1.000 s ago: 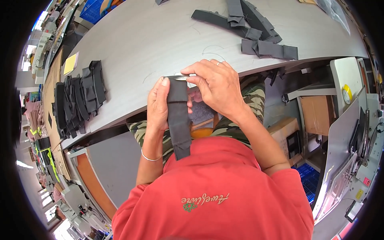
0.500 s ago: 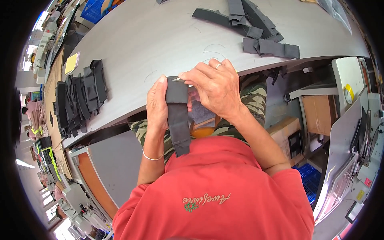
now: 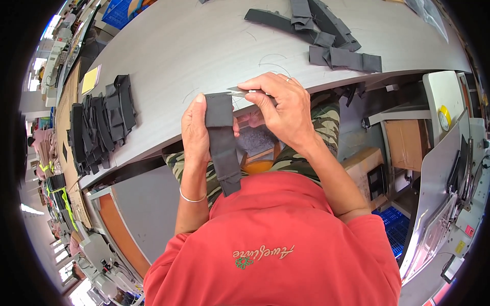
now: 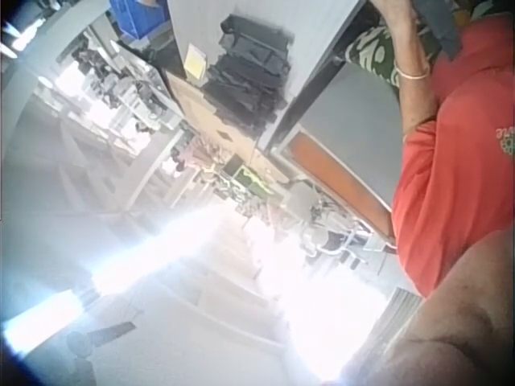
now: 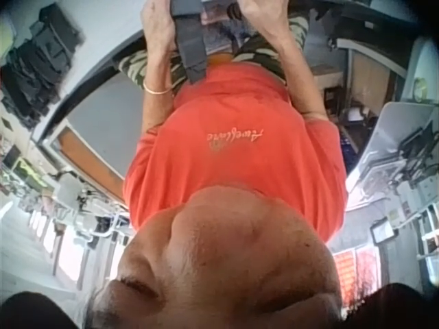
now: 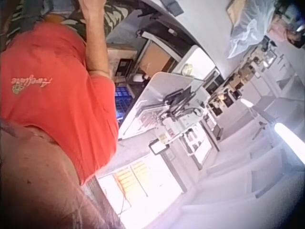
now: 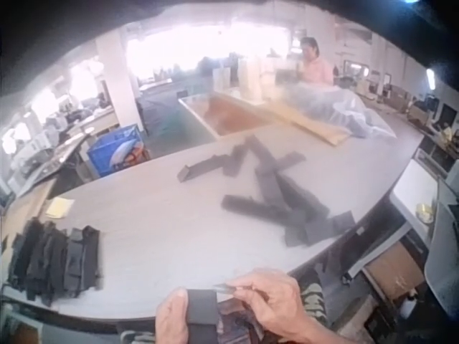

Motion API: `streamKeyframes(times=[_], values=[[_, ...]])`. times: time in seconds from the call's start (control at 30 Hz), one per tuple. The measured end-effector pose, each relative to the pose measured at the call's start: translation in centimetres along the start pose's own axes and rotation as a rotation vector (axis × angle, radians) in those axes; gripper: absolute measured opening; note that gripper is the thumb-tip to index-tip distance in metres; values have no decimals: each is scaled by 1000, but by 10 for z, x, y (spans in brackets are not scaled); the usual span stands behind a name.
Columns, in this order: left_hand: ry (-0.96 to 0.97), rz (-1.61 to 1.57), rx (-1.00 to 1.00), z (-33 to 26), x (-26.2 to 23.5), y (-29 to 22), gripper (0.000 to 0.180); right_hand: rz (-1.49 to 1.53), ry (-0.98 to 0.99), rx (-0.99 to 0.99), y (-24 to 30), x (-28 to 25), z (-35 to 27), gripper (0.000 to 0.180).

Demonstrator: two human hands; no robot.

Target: Trimming excess threads and inspecting fabric straps at a workbench.

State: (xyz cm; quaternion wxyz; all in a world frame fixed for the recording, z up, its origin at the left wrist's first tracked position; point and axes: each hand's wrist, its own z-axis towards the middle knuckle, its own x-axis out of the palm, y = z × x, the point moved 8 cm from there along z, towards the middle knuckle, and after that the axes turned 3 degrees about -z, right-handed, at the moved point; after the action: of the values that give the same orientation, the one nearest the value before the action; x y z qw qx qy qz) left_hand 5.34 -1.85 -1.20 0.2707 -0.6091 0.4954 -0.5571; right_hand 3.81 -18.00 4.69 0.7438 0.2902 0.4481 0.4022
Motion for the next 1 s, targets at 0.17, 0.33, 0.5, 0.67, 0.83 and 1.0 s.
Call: streamKeyframes(times=[0.17, 0.33, 0.5, 0.67, 0.83, 1.0], values=[[-5, 15, 27, 0, 0, -2, 47, -192, 47, -146, 12, 4, -1, 11], [23, -129, -24, -1, 0, 0, 41, -269, 18, -170, 10, 1, -3, 11], [10, -129, -34, 0, 1, 2, 41, -224, 22, -163, 7, 3, -6, 11], [45, -109, -28, 0, 1, 2, 41, -170, 4, -156, 6, 1, -5, 11], [72, -120, -35, 0, 4, 4, 41, -273, -4, -217, 12, 0, -5, 11], [32, -61, -47, 1, 0, 7, 45, -363, 20, -244, 15, 3, -2, 10]])
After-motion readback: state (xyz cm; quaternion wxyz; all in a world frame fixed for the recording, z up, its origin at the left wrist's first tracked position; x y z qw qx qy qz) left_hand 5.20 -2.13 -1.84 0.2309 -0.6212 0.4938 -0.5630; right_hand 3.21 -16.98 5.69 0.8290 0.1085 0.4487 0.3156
